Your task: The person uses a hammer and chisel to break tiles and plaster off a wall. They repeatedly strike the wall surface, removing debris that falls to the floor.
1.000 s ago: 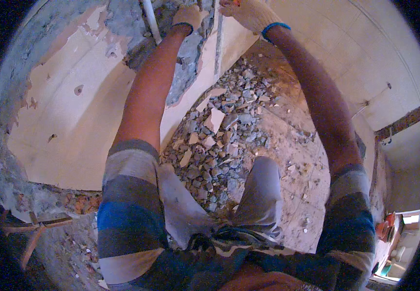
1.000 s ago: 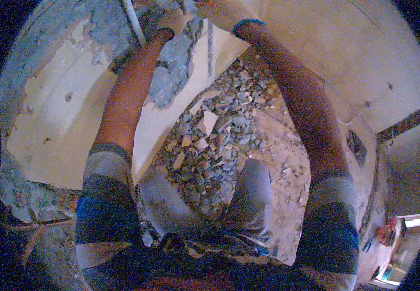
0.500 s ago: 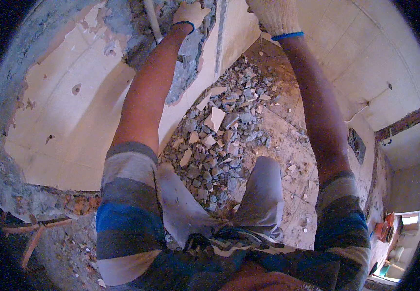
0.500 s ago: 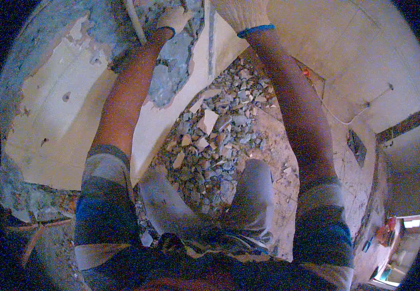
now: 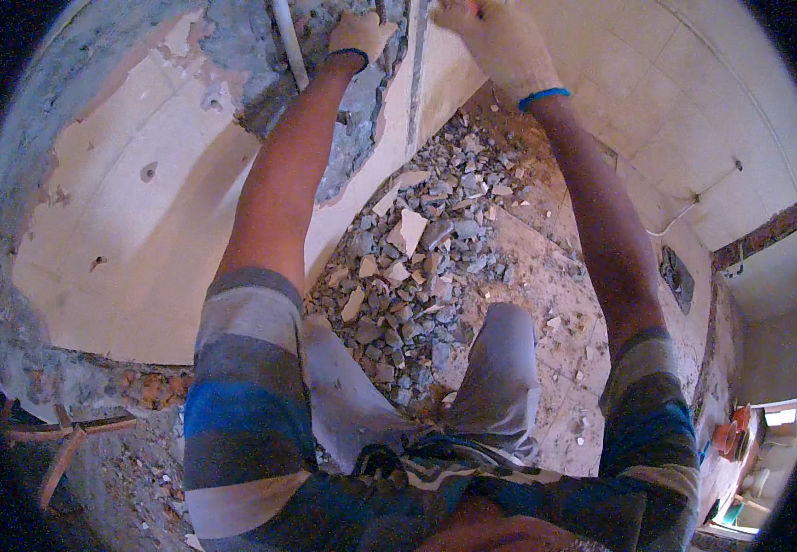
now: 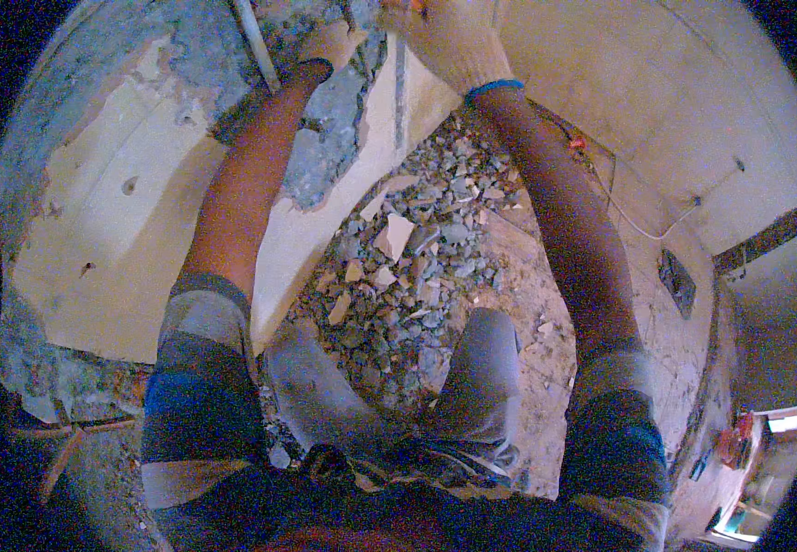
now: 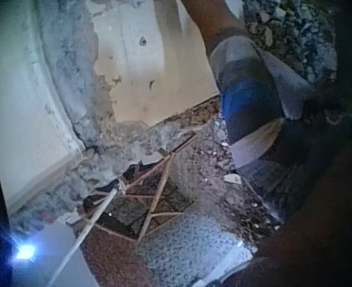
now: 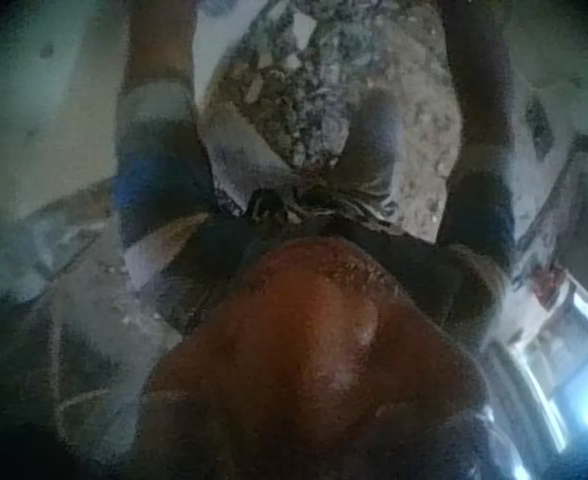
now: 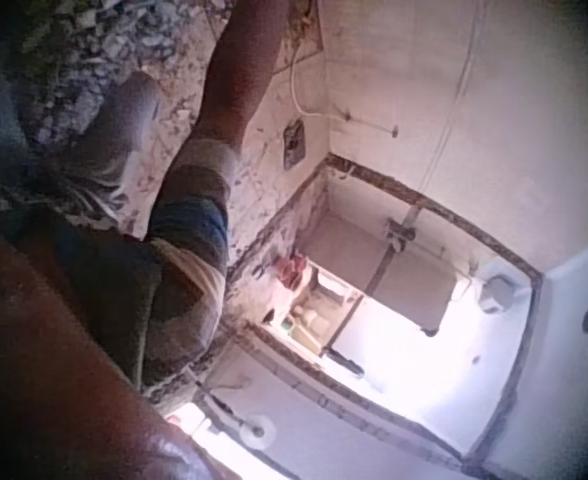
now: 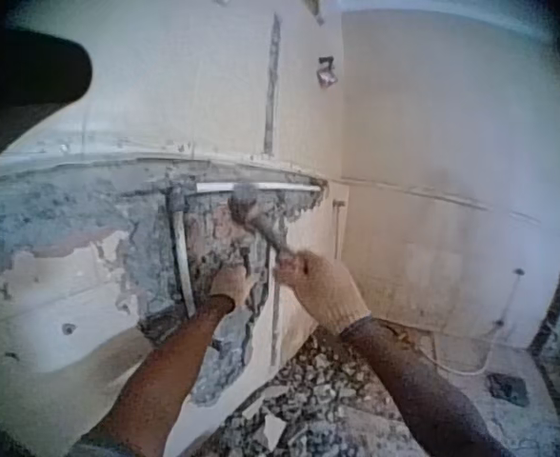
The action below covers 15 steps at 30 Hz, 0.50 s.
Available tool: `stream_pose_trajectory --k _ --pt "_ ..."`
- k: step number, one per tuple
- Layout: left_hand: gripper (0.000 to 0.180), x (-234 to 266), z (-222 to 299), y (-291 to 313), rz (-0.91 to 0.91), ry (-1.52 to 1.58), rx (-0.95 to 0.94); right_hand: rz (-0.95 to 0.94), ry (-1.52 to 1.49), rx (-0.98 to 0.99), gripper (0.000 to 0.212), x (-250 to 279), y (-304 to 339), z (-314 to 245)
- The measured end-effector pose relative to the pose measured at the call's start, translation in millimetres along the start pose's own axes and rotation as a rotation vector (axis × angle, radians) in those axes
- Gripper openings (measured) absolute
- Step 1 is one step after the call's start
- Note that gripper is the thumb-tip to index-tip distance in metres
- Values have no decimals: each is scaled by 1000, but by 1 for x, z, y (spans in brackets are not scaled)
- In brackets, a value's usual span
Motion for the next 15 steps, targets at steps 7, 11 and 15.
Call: stream_pose_trajectory --k 7,11,15 --pt "53 45 30 28 189 170 -79 279 -455 121 41 36 -27 -7" --pt "56 36 21 19 218 97 -44 243 267 806 46 -43 -19 -23" --pt "56 19 11 10 200 44 -6 -152 -76 210 60 -81 -33 45"
Point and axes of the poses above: each hand's wrist, its own y-axis away from the middle knuckle, its own x-axis out of the back of the hand, z = x × y, the point moved 10 cm from there along -y, towards the middle knuckle, and after that the axes turned 5 degrees about y, right-handed, at the moved point
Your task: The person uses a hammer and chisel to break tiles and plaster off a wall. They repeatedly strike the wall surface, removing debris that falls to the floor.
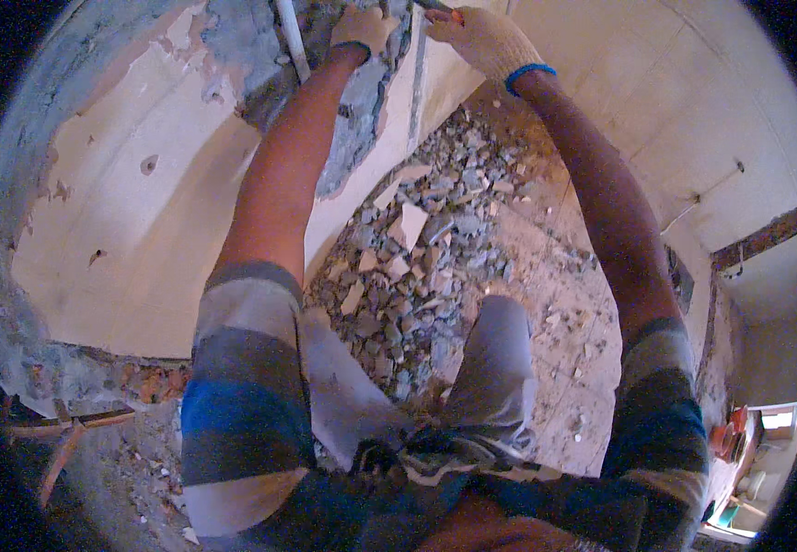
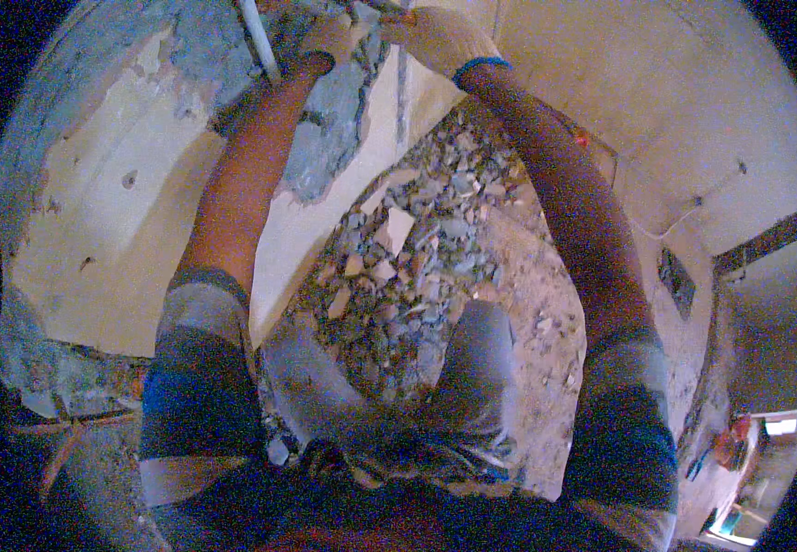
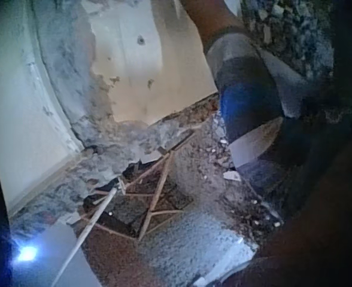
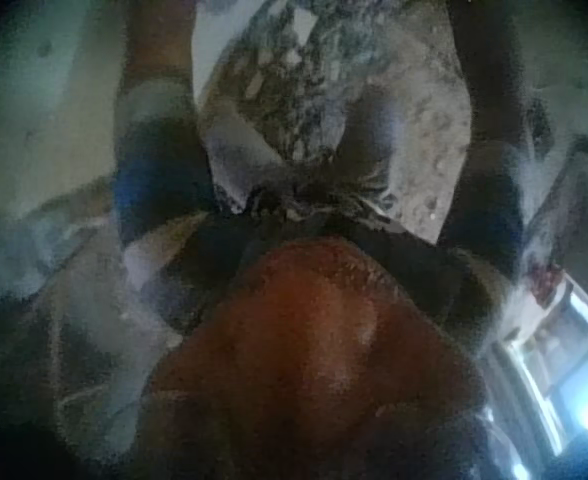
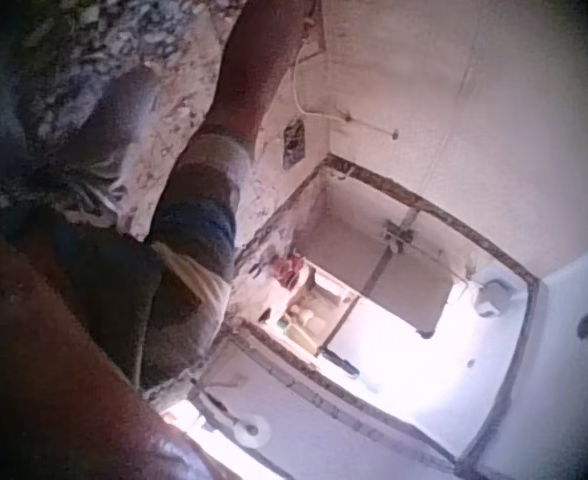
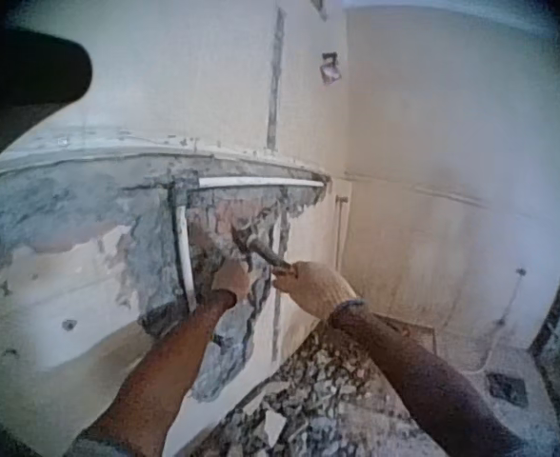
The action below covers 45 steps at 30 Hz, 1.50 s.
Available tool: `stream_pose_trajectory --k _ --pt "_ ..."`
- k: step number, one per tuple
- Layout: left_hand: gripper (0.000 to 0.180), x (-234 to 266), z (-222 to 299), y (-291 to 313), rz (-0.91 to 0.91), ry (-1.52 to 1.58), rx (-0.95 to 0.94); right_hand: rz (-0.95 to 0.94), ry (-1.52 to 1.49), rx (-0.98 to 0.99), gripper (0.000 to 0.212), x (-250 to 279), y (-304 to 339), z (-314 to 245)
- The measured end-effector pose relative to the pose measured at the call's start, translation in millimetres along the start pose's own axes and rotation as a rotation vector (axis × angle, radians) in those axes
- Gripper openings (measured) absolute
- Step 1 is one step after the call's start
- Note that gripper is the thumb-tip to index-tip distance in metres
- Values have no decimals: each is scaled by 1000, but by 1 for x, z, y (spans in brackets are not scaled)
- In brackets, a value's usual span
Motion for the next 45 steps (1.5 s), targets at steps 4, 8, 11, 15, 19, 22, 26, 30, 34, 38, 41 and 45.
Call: stream_pose_trajectory --k 4,8,11,15,19,22,26,30,34,38,41,45 --pt "54 4 1 4 16 -25 -40 -8 77 -162 68 19 28 -22" --pt "53 2 -1 5 -91 74 52 202 -17 -153 58 74 32 -56" --pt "53 10 6 4 -20 77 -15 351 -168 -130 55 102 25 -64" --pt "52 13 8 4 71 80 -86 301 -208 -46 54 72 -2 -48" --pt "53 6 1 4 15 15 -28 41 437 300 53 10 -9 -46" --pt "53 12 2 5 -7 47 42 -4 140 -64 66 8 10 -3" --pt "54 13 9 10 -130 155 53 10 -39 -200 56 10 86 -3" --pt "54 23 11 13 -64 44 47 -91 -264 -536 56 -26 219 26" --pt "56 32 15 17 -28 32 48 -215 -450 -835 35 -78 387 38" --pt "58 38 23 20 -34 37 30 -457 -374 -1046 30 -95 516 40" --pt "60 32 15 17 -74 48 85 -385 -410 -1062 32 -89 546 35" --pt "53 12 13 5 -133 -191 -140 -401 -437 -1152 34 -87 559 39"
Point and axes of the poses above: each hand's wrist, its own y-axis away from the middle knuckle, its own x-axis out of the back of the hand, z = x × y, the point moved 10 cm from there along -y, towards the middle knuckle, and after that the axes turned 5 degrees about y, right-handed, at the moved point
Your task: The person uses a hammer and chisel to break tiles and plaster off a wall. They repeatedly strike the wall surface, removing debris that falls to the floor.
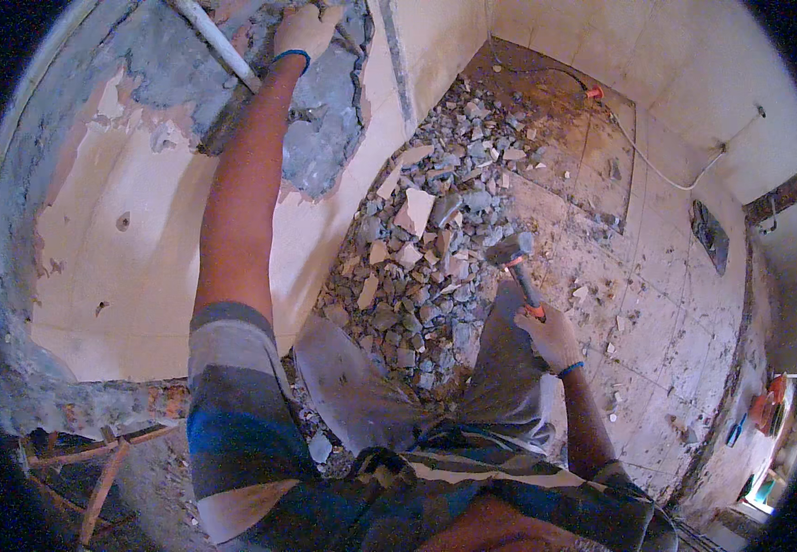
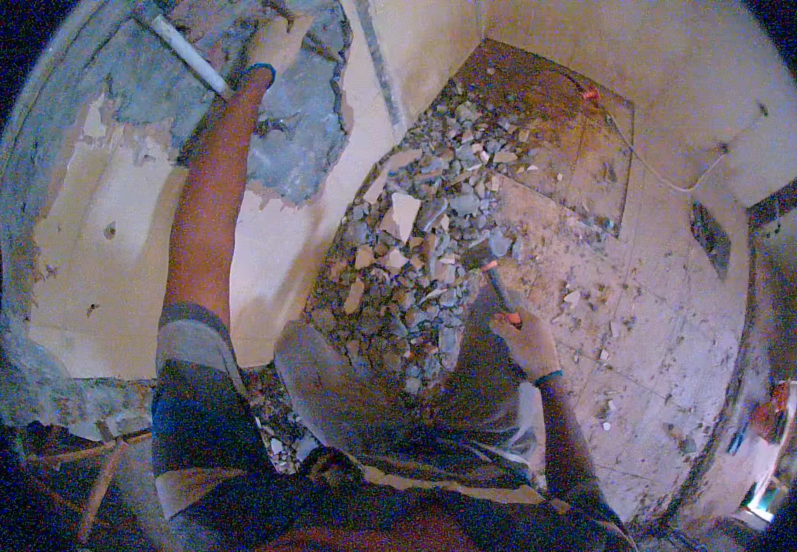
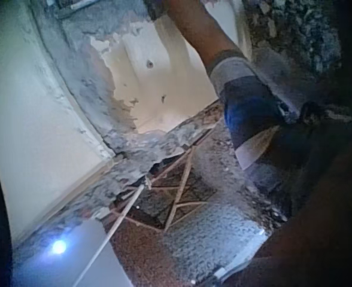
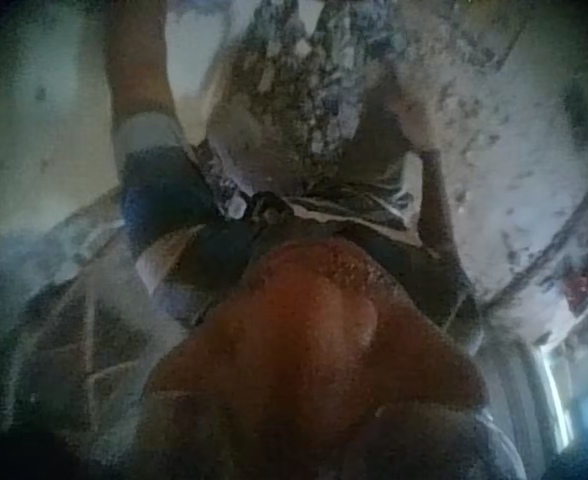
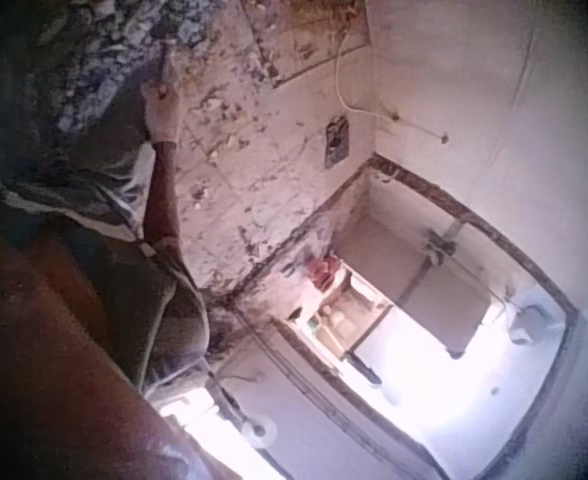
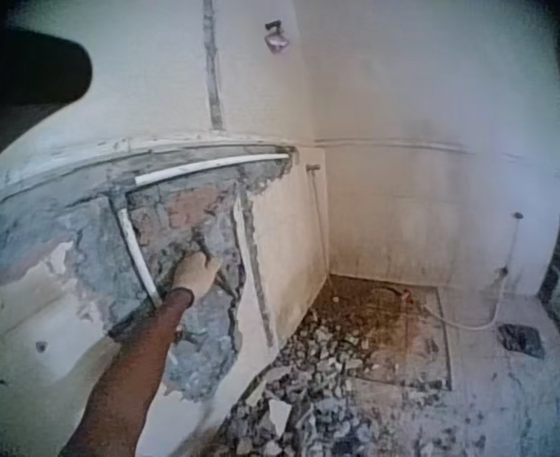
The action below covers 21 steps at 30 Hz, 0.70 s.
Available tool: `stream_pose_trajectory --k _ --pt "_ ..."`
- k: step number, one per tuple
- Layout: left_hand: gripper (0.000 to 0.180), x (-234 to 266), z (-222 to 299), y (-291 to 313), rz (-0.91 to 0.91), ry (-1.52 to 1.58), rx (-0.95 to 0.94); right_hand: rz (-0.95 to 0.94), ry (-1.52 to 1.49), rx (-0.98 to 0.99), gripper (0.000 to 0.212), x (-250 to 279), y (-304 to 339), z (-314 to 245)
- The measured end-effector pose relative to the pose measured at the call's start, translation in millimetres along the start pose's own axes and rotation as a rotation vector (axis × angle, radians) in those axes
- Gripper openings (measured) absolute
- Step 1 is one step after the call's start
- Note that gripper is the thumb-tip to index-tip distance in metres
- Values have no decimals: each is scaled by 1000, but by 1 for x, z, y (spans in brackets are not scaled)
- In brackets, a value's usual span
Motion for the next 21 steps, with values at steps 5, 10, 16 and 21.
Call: stream_pose_trajectory --k 5,10,16,21 --pt "84 -19 -34 -5 16 154 187 -37 -27 -88 36 1 -8 18" --pt "81 -18 -26 -5 -26 170 174 -50 -96 -125 37 -1 -15 39" --pt "75 -10 25 -1 -60 -250 -168 -23 -84 13 37 10 -17 24" --pt "65 14 27 6 -7 -118 3 -106 -99 -121 32 6 -13 24"
Point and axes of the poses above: each hand's wrist, its own y-axis away from the middle knuckle, its own x-axis out of the back of the hand, z = x × y, the point moved 10 cm from there along -y, towards the middle knuckle, and after that the axes turned 5 degrees about y, right-handed, at the moved point
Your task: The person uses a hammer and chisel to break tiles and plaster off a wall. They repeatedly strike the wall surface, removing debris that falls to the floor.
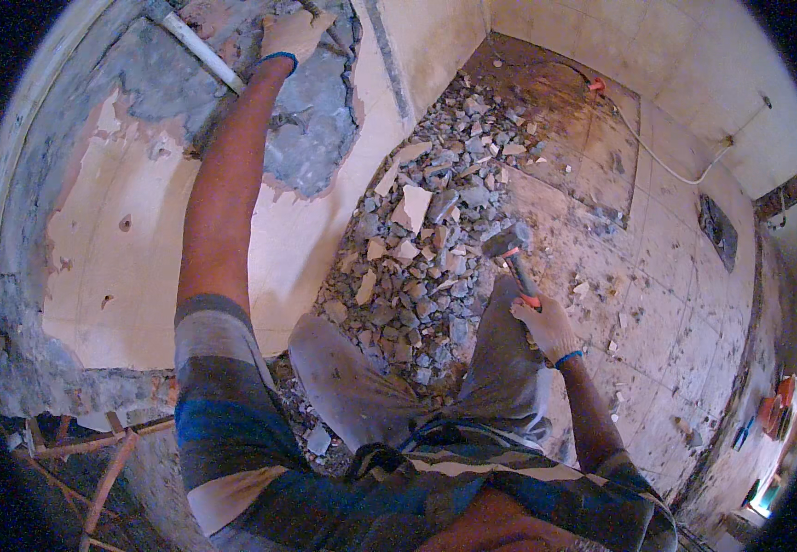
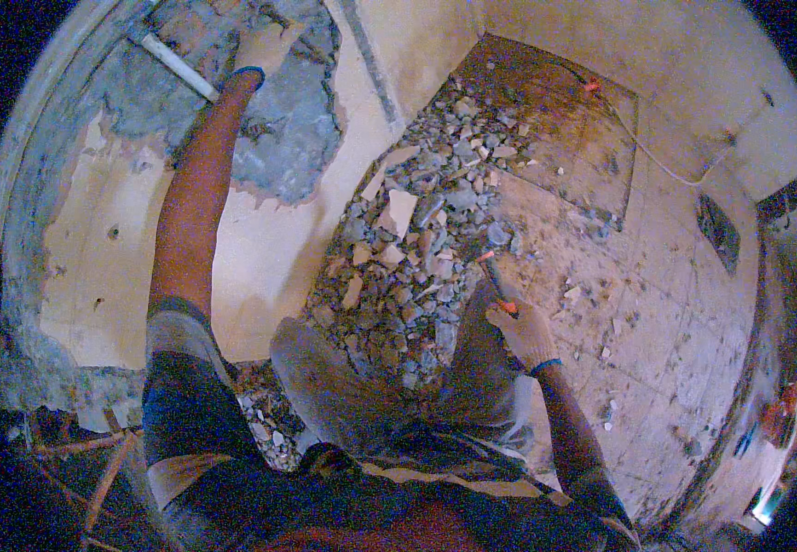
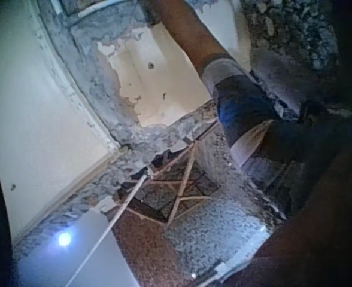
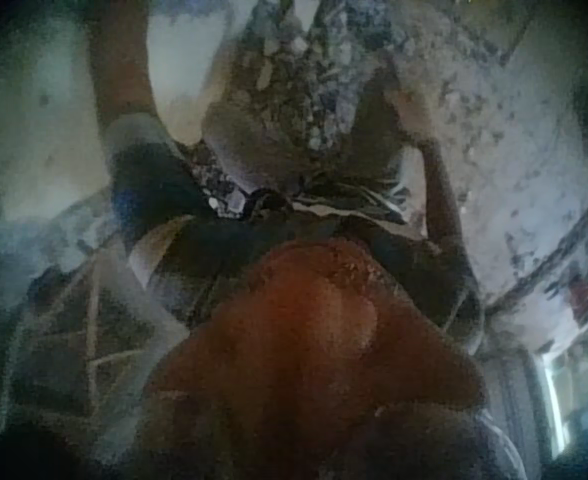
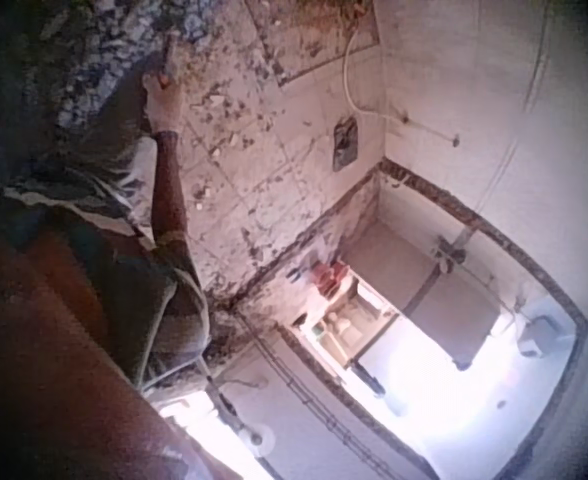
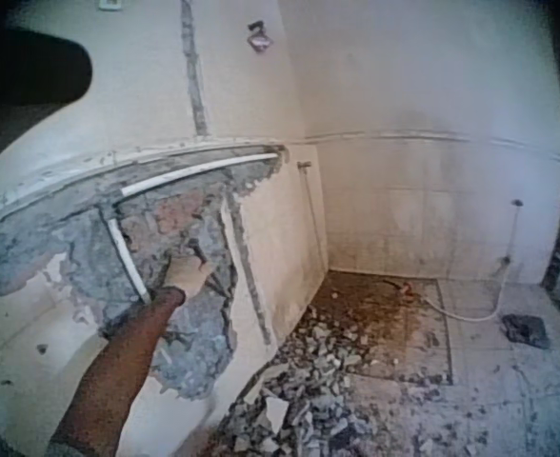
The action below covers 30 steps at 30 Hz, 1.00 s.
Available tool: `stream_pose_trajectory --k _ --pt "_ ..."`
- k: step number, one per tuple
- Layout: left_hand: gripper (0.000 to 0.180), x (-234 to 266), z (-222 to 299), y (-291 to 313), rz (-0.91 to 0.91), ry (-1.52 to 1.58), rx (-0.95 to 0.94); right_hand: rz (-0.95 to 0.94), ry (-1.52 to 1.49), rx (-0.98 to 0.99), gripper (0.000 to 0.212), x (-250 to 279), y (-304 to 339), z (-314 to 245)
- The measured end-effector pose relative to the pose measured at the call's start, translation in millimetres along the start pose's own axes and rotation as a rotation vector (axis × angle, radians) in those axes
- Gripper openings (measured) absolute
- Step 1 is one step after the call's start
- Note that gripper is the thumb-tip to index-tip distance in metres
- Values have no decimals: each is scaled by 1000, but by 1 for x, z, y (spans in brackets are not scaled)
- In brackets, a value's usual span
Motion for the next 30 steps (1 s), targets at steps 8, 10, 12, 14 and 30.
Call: stream_pose_trajectory --k 8,10,12,14,30 --pt "58 37 5 6 141 -117 235 25 15 65 40 1 -2 -13" --pt "57 39 5 3 108 -57 234 45 55 77 39 3 -3 -13" --pt "56 40 1 1 80 3 222 27 -48 18 37 0 -5 -6" --pt "55 38 -5 -2 67 71 197 19 -112 19 36 -4 -6 -7" --pt "75 3 -22 -18 -42 42 75 530 44 1021 50 62 56 -431"
Point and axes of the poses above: each hand's wrist, its own y-axis away from the middle knuckle, its own x-axis out of the back of the hand, z = x × y, the point moved 10 cm from there along -y, towards the middle knuckle, and after that the axes turned 5 degrees about y, right-handed, at the moved point
